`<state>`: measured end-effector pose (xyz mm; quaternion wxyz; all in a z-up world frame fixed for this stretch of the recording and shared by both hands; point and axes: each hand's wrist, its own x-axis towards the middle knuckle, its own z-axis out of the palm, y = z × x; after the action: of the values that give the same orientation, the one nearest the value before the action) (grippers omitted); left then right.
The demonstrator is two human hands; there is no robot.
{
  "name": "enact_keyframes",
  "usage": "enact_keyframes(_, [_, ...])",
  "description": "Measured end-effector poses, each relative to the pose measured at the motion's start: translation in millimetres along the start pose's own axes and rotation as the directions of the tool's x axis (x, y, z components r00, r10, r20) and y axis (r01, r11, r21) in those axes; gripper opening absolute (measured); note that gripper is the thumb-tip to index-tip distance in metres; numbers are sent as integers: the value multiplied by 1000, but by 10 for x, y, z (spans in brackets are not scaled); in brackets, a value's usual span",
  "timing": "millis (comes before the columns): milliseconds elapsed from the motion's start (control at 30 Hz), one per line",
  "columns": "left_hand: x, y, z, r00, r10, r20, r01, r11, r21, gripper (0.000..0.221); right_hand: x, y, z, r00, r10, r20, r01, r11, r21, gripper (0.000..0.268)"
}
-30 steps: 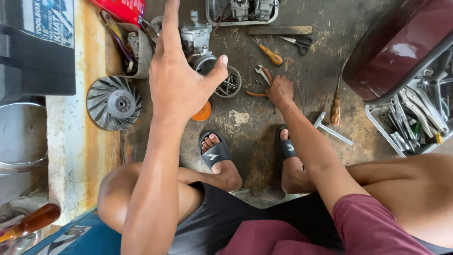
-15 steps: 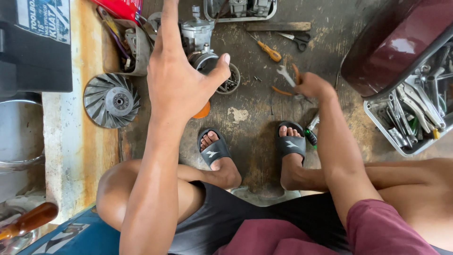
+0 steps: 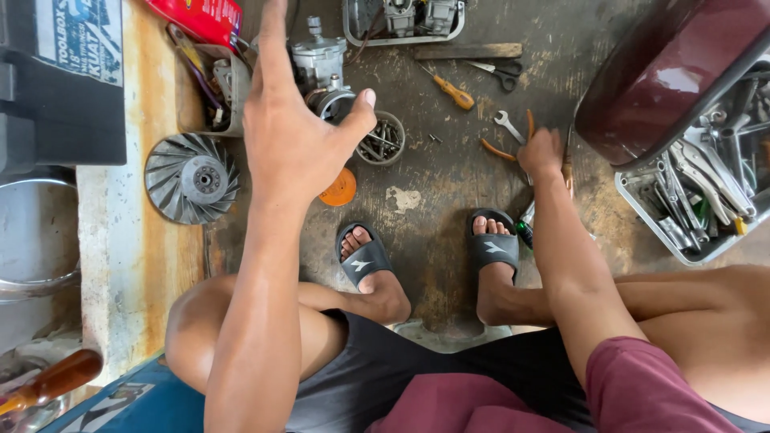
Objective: The person sits on the floor of a repair shop working on a scooter's engine. They use a wrench to loosen fasteners on the engine, detach the carburetor, then hold and turn the carburetor by hand while fitting and adjusting its parts over the floor workspace.
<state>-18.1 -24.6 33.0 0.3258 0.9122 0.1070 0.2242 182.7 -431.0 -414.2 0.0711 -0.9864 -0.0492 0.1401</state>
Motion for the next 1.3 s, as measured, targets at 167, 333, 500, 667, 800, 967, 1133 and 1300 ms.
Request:
enact_keyframes(167, [-16,-24,25,999,-36,9,36,996,-81,99,-217,-403,-443,994,109,13,-110,984,139,32])
enact_keyframes(333, [1,-79,22,996,65,55,-58,992,-111,111,-201,-697,-637,982,-13,-187,76,939,335,29])
enact_keyframes(500, [9,24,16,991,-77,107,108,938,-329,65,-301,-1332,-1283,905,-162,-393,380,720,580,20])
enact_keyframes(667, [6,-28,91,982,-89,166,143,925,-351,57,-565,-1950,-2120,865,-207,-457,489,554,674,17])
enact_keyframes(800, [64,92,74,956,-176,234,262,872,-413,55,-867,-2363,-2817,710,-448,-543,659,153,736,30])
enact_keyframes(967, [169,362,20,566,-657,498,788,254,-561,96,-1329,-2572,-3431,501,-762,-409,592,-42,804,47])
enact_keyframes(1133, [64,382,72,384,-684,620,778,-123,-616,72,-1592,-2740,-3612,268,-956,-116,687,105,719,118])
enact_keyframes(1300, [-107,262,100,936,-315,158,352,798,-489,49,-1654,-2792,-3459,448,-894,-11,650,317,690,116])
